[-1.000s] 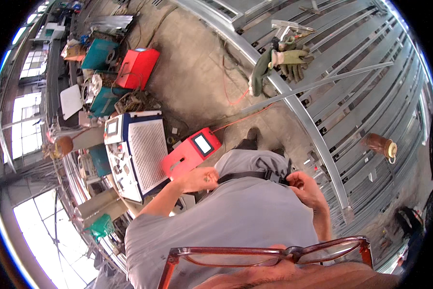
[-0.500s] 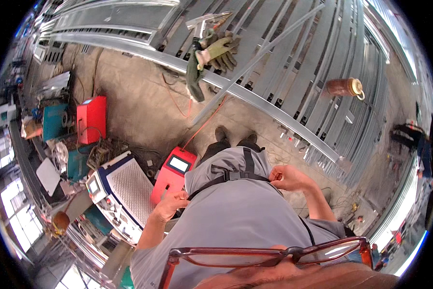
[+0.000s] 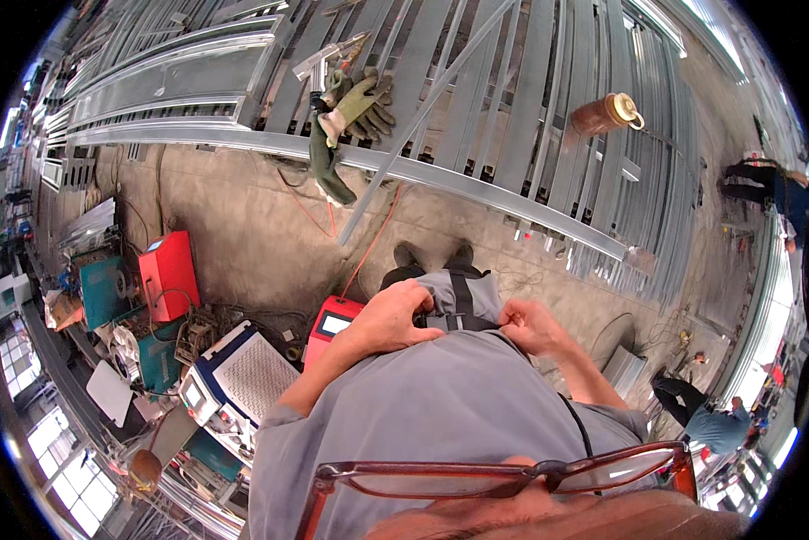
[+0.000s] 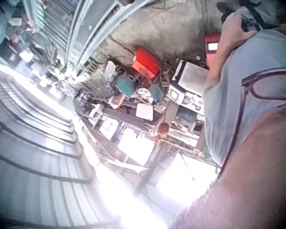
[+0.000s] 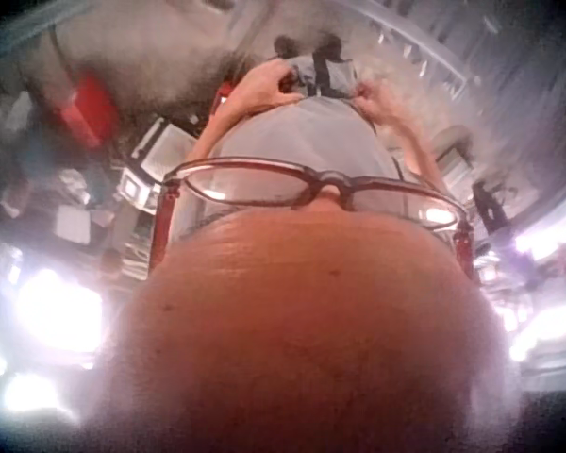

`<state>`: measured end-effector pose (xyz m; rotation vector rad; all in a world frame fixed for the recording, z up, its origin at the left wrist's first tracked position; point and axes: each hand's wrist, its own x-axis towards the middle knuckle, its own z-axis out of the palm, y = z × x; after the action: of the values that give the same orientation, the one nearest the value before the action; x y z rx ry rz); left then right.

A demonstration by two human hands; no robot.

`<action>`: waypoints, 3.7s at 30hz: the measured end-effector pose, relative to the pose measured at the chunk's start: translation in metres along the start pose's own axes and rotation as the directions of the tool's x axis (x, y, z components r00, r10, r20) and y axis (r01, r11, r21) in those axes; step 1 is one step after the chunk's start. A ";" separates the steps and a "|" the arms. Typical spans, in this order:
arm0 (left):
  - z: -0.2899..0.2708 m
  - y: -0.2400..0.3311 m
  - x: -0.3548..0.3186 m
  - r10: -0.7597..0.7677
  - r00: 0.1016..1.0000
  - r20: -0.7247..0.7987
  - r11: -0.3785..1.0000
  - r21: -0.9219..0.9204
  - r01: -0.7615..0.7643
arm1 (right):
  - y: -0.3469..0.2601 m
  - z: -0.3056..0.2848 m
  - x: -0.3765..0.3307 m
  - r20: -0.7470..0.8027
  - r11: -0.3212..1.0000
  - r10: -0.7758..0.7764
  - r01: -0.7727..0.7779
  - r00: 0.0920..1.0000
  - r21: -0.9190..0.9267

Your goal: The person puts on gloves, picks up a metal grate, and welds it onto a metal frame using a welding torch. The person then welds another section of the frame.

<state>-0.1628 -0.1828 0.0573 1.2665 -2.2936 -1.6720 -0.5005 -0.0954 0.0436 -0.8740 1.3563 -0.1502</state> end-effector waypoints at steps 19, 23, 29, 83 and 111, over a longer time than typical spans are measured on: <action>0.008 0.016 0.022 0.097 0.989 0.111 0.982 0.150 -0.113 | 0.011 0.029 -0.005 -0.313 0.723 -0.593 0.320 0.742 -0.612; 0.010 0.014 0.026 0.061 0.992 0.113 0.998 0.004 -0.061 | 0.008 0.024 0.002 -0.230 0.602 -0.707 0.398 0.669 -0.692; 0.021 0.009 0.027 0.100 0.994 0.033 0.995 -0.030 -0.099 | 0.004 0.026 0.005 -0.299 0.573 -0.790 0.469 0.536 -0.672; 0.032 -0.066 -0.109 -0.257 0.890 -0.378 0.946 -0.285 0.153 | -0.109 0.024 0.136 0.629 0.881 -0.142 0.387 0.764 -0.271; -0.100 -0.176 -0.088 -0.362 0.679 -0.638 0.920 -0.362 0.151 | -0.284 0.127 0.468 -0.439 0.853 -0.355 0.094 0.825 -0.513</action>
<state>0.0451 -0.2218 -0.0060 1.8098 -1.4212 -1.1868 -0.1597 -0.4977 -0.1521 -1.4966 1.8333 -0.2670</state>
